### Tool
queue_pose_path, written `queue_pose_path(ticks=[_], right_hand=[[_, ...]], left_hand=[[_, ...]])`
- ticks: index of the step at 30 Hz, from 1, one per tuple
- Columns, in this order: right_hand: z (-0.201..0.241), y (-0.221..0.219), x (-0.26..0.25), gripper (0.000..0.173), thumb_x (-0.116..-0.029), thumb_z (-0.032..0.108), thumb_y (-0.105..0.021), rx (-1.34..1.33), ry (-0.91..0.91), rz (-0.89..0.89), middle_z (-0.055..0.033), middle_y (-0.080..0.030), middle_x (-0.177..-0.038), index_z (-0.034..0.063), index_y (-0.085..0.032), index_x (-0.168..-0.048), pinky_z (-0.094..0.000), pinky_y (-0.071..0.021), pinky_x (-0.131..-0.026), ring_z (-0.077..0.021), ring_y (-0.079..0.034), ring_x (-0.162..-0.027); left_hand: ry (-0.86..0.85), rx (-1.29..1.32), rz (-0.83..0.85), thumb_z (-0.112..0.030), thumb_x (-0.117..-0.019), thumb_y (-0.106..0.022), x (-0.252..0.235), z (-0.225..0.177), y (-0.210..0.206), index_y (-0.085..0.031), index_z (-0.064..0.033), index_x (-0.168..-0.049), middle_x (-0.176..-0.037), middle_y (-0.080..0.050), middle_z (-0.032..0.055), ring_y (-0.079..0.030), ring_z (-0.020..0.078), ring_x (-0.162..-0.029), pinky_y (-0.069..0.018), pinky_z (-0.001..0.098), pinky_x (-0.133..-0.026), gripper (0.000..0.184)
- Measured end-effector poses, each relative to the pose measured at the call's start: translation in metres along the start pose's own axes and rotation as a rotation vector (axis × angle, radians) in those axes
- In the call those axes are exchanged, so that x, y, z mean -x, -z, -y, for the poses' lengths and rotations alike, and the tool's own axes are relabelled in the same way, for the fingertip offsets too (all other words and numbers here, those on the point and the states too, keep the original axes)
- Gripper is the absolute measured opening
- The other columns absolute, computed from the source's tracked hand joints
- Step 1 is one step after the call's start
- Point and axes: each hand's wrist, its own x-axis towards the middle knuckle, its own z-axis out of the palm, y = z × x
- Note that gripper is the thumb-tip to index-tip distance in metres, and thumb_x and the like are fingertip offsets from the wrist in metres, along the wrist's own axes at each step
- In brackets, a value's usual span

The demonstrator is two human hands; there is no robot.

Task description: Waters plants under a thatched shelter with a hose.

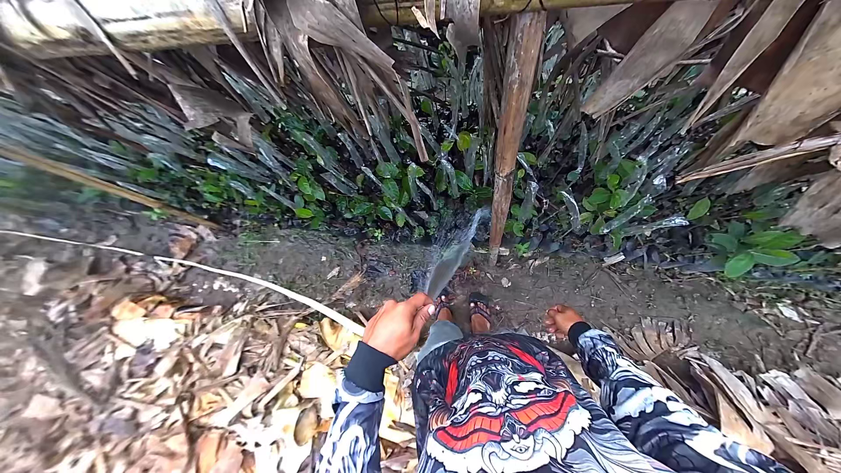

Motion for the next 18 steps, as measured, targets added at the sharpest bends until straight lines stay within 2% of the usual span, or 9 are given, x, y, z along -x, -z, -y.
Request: queue_pose_path(ticks=[4,8,12,16,18], right_hand=[[0.003,-0.004,0.006,0.036,-0.1127,0.025,-0.042,0.012,0.003,-0.021,-0.0201,-0.067,-0.118,0.0009,-0.055,-0.137,-0.0432,-0.0551,-0.078,-0.0268,-0.068,-0.089],[0.007,-0.012,0.010,0.036,-0.1126,0.024,-0.043,-0.012,0.003,-0.044,-0.0196,-0.067,-0.117,0.0006,-0.055,-0.137,-0.0422,-0.0550,-0.078,-0.0259,-0.067,-0.089],[0.007,-0.026,0.027,0.037,-0.1127,0.025,-0.043,-0.060,-0.015,-0.093,-0.0200,-0.067,-0.117,-0.0001,-0.056,-0.136,-0.0430,-0.0551,-0.080,-0.0264,-0.068,-0.090],[-0.001,-0.045,0.037,0.037,-0.1124,0.025,-0.043,-0.035,-0.038,-0.101,-0.0203,-0.068,-0.117,-0.0004,-0.056,-0.135,-0.0445,-0.0557,-0.081,-0.0275,-0.068,-0.090],[0.001,-0.055,0.045,0.037,-0.1125,0.024,-0.043,-0.079,-0.052,-0.114,-0.0209,-0.067,-0.119,-0.0002,-0.054,-0.137,-0.0443,-0.0553,-0.081,-0.0276,-0.068,-0.091]], left_hand=[[-0.031,0.041,-0.111,-0.044,-0.1081,-0.042,0.000,0.009,0.000,-0.069,-0.0175,-0.120,-0.086,-0.071,0.0103,-0.070,0.0295,-0.081,-0.0547,0.0544,-0.073,0.040],[-0.019,0.030,-0.030,-0.044,-0.1086,-0.041,-0.010,0.014,0.003,-0.068,-0.0181,-0.125,-0.094,-0.073,0.0126,-0.071,0.0328,-0.090,-0.0550,0.0578,-0.080,0.041],[-0.023,0.059,-0.119,-0.042,-0.1088,-0.041,-0.023,0.029,0.008,-0.068,-0.0169,-0.124,-0.089,-0.072,0.0121,-0.071,0.0321,-0.084,-0.0554,0.0565,-0.076,0.040],[-0.047,0.042,-0.008,-0.043,-0.1094,-0.041,-0.032,0.044,0.012,-0.067,-0.0175,-0.127,-0.095,-0.073,0.0140,-0.072,0.0345,-0.091,-0.0552,0.0581,-0.081,0.040],[-0.067,0.063,-0.017,-0.041,-0.1095,-0.041,-0.037,0.052,0.016,-0.067,-0.0165,-0.127,-0.094,-0.072,0.0138,-0.071,0.0338,-0.089,-0.0551,0.0573,-0.080,0.040]])
